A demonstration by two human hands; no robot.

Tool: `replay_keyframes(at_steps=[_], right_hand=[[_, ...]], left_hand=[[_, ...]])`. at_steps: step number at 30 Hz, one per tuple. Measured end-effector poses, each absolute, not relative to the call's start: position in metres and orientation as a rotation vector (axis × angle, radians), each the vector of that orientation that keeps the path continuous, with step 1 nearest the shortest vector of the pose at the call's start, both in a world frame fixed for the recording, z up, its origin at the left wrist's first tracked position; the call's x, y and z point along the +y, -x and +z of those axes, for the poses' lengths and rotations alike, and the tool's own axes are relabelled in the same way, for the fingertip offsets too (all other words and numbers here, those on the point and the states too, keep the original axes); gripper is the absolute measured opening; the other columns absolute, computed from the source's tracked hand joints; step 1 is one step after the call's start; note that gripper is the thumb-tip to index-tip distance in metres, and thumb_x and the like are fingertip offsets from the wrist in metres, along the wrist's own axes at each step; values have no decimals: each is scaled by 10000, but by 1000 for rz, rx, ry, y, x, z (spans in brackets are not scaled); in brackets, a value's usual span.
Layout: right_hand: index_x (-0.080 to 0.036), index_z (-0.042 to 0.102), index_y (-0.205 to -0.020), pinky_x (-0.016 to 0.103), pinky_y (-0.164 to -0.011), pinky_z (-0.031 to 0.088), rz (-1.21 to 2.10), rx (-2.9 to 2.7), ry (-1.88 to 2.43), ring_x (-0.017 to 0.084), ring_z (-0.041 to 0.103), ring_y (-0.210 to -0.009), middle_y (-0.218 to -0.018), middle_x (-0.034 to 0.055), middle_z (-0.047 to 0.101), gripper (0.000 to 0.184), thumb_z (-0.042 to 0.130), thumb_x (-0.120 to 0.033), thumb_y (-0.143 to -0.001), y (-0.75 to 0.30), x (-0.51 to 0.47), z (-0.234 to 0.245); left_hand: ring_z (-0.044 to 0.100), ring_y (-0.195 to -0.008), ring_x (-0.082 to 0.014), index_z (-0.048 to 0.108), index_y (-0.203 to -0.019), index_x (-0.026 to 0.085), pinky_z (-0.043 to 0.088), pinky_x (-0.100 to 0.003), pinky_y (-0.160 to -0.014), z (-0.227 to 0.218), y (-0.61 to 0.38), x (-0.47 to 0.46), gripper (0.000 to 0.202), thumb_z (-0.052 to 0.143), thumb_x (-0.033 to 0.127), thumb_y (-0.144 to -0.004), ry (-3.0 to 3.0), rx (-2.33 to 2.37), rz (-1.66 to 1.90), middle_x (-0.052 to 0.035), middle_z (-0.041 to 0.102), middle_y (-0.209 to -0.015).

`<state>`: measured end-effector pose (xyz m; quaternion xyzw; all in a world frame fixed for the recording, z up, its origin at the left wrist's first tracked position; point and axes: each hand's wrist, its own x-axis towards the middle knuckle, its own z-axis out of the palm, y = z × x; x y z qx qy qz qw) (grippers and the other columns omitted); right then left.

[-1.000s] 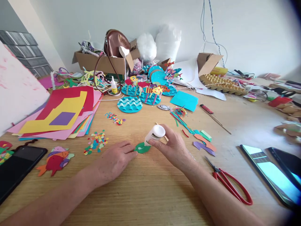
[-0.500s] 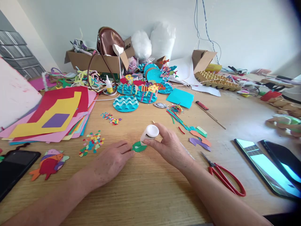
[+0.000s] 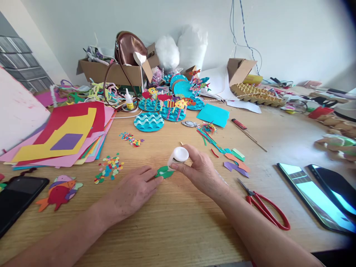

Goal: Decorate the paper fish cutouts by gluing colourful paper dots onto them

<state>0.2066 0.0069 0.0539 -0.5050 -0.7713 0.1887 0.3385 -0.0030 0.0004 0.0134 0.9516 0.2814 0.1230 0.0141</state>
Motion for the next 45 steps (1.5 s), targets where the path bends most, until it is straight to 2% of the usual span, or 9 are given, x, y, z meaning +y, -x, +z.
replay_keyframes(at_steps=[11,45], right_hand=[[-191,494,-732,220,-590,334,468,-2030,1302,121,486,-662,-682,-30,532,191,617,-336,-755,-202,6,54],[-192,482,-734,217,-560,320,483,-1943,1253,115,460,-633,-673,-34,519,226,634,-358,-719,-196,10,43]], left_hand=[[485,-1001,-239,521,-1089,205,467,-398,-811,12,0,-4,243,469,234,-853,-2933,944,320,-66,554,-1053],[484,-1000,-231,538,-1066,205,465,-390,-819,14,-1,-4,225,451,231,-860,-2900,960,294,-58,547,-1052]])
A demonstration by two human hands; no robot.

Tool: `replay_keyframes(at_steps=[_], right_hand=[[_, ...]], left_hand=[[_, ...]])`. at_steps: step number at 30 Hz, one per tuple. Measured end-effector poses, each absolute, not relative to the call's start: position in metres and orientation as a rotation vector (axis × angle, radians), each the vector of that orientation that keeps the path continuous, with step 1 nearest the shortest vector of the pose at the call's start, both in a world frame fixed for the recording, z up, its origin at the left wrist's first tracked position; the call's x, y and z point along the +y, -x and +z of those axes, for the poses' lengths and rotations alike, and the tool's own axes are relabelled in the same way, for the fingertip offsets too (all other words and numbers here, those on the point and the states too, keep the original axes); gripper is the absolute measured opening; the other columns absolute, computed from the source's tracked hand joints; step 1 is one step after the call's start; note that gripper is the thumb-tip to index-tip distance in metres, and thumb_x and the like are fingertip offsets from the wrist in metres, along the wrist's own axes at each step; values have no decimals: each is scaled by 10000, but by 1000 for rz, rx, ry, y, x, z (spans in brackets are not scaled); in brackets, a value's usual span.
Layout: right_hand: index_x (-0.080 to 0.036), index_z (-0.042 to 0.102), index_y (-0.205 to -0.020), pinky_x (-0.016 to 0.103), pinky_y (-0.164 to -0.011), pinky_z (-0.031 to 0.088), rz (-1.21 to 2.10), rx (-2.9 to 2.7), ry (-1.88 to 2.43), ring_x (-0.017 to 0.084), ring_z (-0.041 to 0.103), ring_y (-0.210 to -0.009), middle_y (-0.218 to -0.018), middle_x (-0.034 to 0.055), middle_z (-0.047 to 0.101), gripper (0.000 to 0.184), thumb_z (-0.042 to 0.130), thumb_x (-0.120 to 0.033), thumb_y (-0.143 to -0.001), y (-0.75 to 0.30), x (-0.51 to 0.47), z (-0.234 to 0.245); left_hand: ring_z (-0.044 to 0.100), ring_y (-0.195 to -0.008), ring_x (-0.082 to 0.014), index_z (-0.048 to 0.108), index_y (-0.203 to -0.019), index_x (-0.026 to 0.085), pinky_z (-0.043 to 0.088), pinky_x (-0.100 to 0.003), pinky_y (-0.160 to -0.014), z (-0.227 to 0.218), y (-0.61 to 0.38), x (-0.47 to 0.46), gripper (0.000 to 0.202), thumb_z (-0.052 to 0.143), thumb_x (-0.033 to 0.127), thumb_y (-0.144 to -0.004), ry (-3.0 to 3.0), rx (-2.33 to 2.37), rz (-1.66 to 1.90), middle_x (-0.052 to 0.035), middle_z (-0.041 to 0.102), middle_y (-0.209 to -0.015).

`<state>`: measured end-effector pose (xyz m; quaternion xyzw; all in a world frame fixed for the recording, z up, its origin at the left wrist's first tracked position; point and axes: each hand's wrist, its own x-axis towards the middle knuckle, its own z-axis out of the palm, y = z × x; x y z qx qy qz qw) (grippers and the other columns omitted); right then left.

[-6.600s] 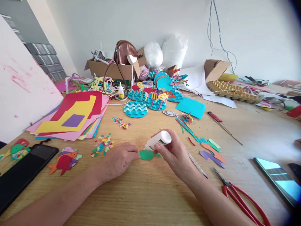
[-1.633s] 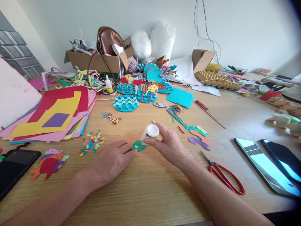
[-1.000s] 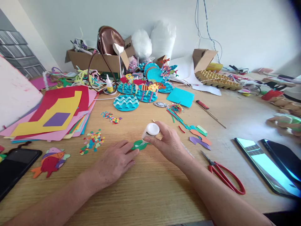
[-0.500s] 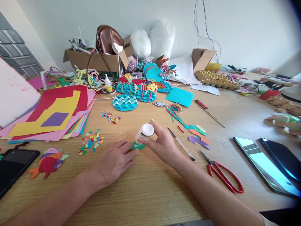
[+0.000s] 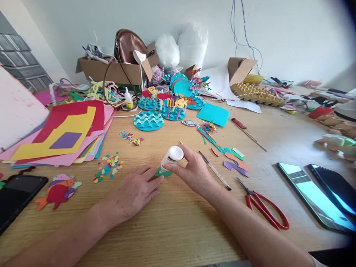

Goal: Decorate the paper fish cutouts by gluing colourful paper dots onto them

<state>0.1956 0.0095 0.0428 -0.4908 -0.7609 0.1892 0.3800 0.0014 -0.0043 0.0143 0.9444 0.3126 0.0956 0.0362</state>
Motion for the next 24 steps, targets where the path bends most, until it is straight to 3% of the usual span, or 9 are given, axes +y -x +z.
replay_keyframes(at_steps=[4,10,14,17,21,24], right_hand=[[-192,496,-728,232,-591,338,522,-1889,1288,126,474,-657,-672,-28,527,210,639,-345,-708,-199,8,47],[-190,536,-793,255,-630,391,922,-1381,1194,138,518,-698,-743,-11,572,211,632,-355,-702,-213,21,41],[-187,558,-773,219,-569,389,1171,-944,1055,106,518,-645,-726,-22,586,226,647,-380,-697,-221,33,32],[-202,546,-779,199,-514,397,1323,-693,944,92,527,-599,-694,-41,590,234,679,-362,-670,-224,37,30],[-207,534,-756,197,-523,464,1486,-508,828,88,561,-570,-652,-48,608,206,690,-308,-665,-222,36,33],[-191,549,-748,190,-556,501,1589,-429,737,79,583,-561,-674,-37,634,167,687,-237,-666,-215,30,39]], left_hand=[[482,-1001,-224,534,-1087,210,462,-380,-829,13,-1,-4,243,459,243,-858,-2920,954,294,-58,545,-1056],[488,-1003,-210,535,-1112,219,451,-372,-852,17,-2,-6,262,458,240,-862,-2897,976,293,-56,551,-1056],[488,-1025,-214,553,-1096,227,452,-373,-862,19,-2,-7,263,469,213,-848,-2881,996,300,-56,548,-1080],[508,-1015,-202,579,-1054,227,462,-344,-852,22,0,-8,252,440,182,-848,-2826,1003,500,-60,548,-1084],[574,-879,-147,590,-1021,220,493,-253,-760,27,0,-5,236,423,191,-857,-2449,965,754,-43,592,-973],[587,-858,-157,528,-1129,212,515,-256,-704,29,-9,0,320,489,283,-820,-2010,1011,844,-55,605,-987]])
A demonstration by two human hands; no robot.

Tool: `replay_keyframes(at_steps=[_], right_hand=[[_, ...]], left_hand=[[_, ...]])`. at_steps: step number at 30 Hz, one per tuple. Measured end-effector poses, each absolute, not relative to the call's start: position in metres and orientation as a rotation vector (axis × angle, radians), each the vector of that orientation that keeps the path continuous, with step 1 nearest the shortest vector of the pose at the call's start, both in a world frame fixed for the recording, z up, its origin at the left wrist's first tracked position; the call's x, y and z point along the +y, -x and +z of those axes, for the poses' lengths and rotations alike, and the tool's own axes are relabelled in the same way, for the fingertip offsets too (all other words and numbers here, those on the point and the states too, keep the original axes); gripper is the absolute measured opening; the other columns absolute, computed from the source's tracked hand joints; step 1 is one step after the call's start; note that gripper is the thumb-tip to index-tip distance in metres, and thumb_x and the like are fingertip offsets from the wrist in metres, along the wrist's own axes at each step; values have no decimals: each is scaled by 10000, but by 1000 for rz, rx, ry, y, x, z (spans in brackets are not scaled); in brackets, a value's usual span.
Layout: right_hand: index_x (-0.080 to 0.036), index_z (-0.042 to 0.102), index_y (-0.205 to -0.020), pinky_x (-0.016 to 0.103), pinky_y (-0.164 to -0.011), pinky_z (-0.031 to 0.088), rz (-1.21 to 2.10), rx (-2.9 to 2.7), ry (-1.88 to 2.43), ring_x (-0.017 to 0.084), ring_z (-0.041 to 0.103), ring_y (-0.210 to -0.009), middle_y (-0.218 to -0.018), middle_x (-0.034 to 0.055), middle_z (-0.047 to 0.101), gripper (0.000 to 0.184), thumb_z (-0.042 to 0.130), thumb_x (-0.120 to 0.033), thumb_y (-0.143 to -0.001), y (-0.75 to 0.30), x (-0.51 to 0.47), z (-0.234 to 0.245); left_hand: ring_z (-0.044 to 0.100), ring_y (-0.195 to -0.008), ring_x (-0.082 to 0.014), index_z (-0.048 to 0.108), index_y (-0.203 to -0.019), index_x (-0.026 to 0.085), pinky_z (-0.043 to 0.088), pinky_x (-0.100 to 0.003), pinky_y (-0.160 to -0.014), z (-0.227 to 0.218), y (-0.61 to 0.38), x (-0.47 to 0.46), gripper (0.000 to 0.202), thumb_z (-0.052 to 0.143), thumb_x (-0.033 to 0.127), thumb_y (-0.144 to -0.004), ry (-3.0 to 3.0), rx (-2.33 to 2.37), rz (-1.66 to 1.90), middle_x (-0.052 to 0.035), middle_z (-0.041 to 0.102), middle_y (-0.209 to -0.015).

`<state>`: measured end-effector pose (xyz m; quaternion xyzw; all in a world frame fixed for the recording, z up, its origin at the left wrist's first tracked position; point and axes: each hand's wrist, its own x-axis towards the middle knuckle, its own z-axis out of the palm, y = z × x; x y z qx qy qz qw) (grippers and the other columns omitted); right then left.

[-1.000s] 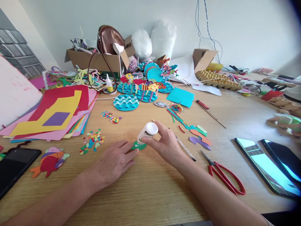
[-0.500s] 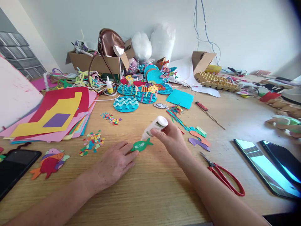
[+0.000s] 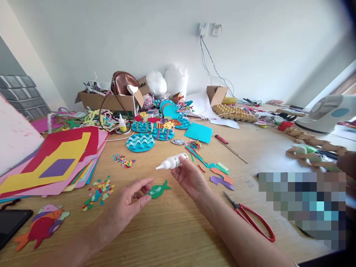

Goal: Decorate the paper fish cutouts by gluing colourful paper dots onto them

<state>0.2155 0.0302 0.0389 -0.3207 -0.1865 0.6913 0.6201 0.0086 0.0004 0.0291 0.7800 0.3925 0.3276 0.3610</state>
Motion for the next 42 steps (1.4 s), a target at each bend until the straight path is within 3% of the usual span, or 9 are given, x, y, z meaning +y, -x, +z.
replay_keyframes(at_steps=[5,8,12,16,20,25,30,34,42], right_hand=[[-164,588,-756,190,-603,513,1731,-427,620,88,610,-599,-730,-2,668,143,686,-198,-657,-194,12,47],[-162,602,-781,209,-674,498,1779,-457,579,100,615,-683,-778,5,667,194,707,-238,-636,-188,1,48],[-187,605,-811,219,-660,444,1745,-811,801,107,579,-740,-783,-16,625,220,685,-336,-671,-205,-3,53],[-189,644,-819,247,-681,392,1217,-1699,1100,132,526,-781,-805,-5,599,199,687,-305,-664,-228,2,70],[-188,631,-805,220,-605,355,733,-2093,1219,104,498,-684,-740,-24,580,137,652,-262,-691,-228,6,85],[-164,605,-817,211,-534,337,558,-2027,1398,99,487,-603,-689,-20,575,175,607,-288,-695,-239,40,82],[-160,591,-884,226,-556,343,266,-1765,1694,127,515,-653,-753,3,605,302,608,-381,-678,-293,117,70],[-150,585,-834,232,-549,330,192,-1669,1894,141,520,-665,-753,25,612,273,614,-366,-669,-323,171,59],[-145,578,-824,244,-532,312,142,-1600,2061,162,526,-689,-807,65,624,265,614,-350,-661,-329,223,32]], left_hand=[[514,-1071,-222,440,-1226,179,484,-326,-827,37,-44,3,522,568,382,-762,-1523,954,999,-102,541,-1178],[538,-1041,-214,509,-1150,173,439,-338,-890,45,-62,0,442,567,394,-772,-1296,873,1142,-73,603,-1091],[590,-876,-190,594,-984,163,467,-300,-788,55,-66,2,368,645,401,-709,-1173,813,1179,-33,654,-896],[584,-753,-173,616,-875,145,470,-263,-665,62,-65,9,356,689,410,-649,-1237,819,1110,-23,636,-787],[584,-805,-185,603,-901,138,475,-272,-689,64,-73,16,321,636,388,-702,-1340,801,1090,-50,624,-861],[557,-1009,-196,495,-1165,203,487,-286,-784,65,-57,14,377,458,387,-838,-1586,920,1037,-77,580,-1114],[618,-748,-131,612,-853,222,500,-186,-648,52,-18,0,193,422,204,-824,-2330,958,851,-5,658,-826],[610,-790,-131,613,-870,225,483,-164,-729,28,2,-1,311,369,68,-758,-2843,879,971,-16,665,-842],[611,-846,-136,608,-941,249,479,-172,-783,4,17,12,303,396,100,-786,-2913,876,863,-18,664,-902]])
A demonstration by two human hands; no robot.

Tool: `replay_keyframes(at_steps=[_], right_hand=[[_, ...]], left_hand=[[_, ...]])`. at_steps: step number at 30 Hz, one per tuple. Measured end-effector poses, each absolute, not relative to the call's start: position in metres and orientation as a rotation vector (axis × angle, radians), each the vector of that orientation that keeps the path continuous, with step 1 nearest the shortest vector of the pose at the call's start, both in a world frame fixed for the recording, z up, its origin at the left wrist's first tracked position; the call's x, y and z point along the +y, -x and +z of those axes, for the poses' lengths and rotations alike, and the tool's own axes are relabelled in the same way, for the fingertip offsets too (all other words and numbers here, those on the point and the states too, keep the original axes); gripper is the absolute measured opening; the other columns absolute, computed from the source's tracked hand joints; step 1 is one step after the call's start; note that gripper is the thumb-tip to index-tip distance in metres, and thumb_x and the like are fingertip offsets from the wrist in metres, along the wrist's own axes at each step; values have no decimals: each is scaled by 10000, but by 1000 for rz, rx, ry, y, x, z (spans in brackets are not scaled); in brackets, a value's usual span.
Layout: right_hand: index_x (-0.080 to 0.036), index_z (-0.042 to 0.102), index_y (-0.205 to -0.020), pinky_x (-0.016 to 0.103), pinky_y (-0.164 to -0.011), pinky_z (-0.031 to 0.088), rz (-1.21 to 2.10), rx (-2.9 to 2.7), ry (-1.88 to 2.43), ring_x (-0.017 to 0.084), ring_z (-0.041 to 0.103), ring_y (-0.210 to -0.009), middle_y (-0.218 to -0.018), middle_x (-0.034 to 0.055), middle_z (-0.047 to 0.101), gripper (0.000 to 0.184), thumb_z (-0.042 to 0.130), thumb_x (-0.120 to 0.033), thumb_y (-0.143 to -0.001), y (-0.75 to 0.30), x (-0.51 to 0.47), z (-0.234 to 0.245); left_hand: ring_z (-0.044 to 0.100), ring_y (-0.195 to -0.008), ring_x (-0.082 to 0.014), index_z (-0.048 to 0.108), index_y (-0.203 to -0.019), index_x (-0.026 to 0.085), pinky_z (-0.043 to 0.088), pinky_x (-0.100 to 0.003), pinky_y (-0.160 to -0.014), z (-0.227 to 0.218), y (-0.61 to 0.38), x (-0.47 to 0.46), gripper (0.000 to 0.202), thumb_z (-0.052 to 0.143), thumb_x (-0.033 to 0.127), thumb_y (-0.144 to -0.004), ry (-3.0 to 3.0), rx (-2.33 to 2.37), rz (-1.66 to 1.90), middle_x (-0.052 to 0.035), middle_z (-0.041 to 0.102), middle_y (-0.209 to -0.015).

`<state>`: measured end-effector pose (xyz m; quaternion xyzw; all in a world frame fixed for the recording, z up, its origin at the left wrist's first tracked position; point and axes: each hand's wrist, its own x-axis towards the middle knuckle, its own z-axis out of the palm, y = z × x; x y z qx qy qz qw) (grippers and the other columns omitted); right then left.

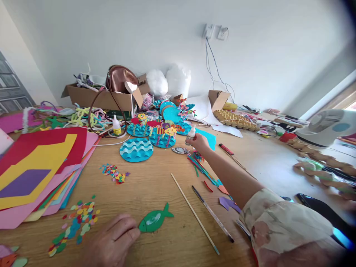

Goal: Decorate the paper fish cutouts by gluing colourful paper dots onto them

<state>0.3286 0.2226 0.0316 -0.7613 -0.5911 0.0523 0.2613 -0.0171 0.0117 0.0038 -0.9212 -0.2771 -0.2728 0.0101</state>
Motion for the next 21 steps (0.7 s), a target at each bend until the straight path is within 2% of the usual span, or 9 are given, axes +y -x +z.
replay_keyframes(at_steps=[8,13,15,18,21], right_hand=[[-144,595,-848,241,-554,318,120,-1662,2107,160,540,-713,-841,73,637,250,596,-337,-690,-323,225,25],[-140,597,-849,242,-545,317,69,-1715,2159,169,537,-728,-838,85,633,225,567,-319,-715,-323,212,39],[-149,598,-838,242,-539,312,43,-1759,2168,171,535,-738,-837,84,629,178,526,-281,-741,-319,191,48],[-183,605,-706,244,-515,293,57,-1922,2138,162,530,-664,-686,44,617,125,509,-256,-739,-302,135,62],[-186,603,-628,246,-476,271,124,-2213,2127,159,535,-583,-617,44,607,179,497,-280,-739,-275,66,69]], left_hand=[[602,-840,-132,614,-908,225,470,-156,-782,4,12,5,285,400,89,-779,2877,-886,-867,-30,664,-881],[599,-788,-136,600,-846,209,483,-160,-708,15,7,9,295,366,59,-748,2873,-898,-951,-34,658,-830],[597,-767,-128,593,-819,211,484,-160,-690,19,6,8,300,347,49,-758,2893,-945,-963,-24,652,-812],[591,-786,-125,596,-832,208,483,-176,-703,18,7,5,315,335,38,-783,2894,-994,-995,-20,641,-820],[583,-806,-133,604,-850,193,482,-199,-709,15,8,4,325,328,32,-793,2859,-972,-1060,-30,630,-824]])
